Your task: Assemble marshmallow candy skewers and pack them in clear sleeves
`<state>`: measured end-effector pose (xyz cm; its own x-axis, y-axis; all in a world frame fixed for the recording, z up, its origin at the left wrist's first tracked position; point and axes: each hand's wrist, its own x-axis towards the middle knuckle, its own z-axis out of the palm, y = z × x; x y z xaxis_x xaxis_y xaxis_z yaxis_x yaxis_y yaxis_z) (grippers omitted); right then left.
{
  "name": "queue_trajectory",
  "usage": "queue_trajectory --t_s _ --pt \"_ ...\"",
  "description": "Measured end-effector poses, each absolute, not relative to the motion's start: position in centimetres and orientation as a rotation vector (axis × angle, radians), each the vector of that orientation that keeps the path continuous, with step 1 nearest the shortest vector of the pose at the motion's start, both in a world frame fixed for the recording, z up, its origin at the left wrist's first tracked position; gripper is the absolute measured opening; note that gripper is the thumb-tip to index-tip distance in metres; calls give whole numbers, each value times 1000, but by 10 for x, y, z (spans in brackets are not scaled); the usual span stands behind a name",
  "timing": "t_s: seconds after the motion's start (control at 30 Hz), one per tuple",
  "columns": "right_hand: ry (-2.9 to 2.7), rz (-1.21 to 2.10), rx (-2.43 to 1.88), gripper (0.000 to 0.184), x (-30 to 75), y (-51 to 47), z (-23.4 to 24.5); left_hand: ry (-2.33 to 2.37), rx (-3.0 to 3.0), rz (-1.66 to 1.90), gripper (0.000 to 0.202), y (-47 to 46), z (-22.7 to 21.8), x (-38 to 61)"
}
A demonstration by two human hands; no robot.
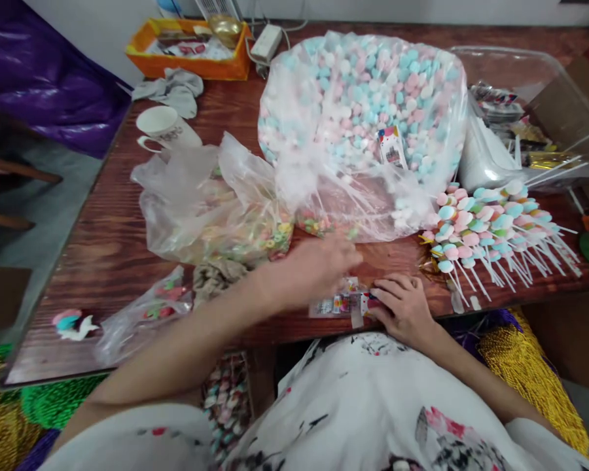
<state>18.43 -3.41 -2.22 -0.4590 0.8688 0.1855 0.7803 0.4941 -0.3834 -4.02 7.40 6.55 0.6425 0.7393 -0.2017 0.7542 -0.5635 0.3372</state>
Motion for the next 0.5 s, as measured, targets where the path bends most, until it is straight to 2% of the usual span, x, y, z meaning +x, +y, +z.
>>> queue_trajectory --t_s 0.03,0.1,0.27,0.4,0.5 --pt "-2413 352 -1377 28 184 -37 -26 942 2567 -184 32 51 60 -39" --pt "-2450 321 -1390 27 186 -38 -28 912 2643 -235 42 24 43 -37" --pt "-2404 69 -1504 19 206 -21 -21 1046 2661 -119 25 30 4 -25" --pt "-2398 -60 -1373 18 212 -12 -26 1215 2701 47 25 39 -14 0" --pt "-2498 -37 -1222 21 208 -21 -34 1313 2723 130 27 23 -8 3"
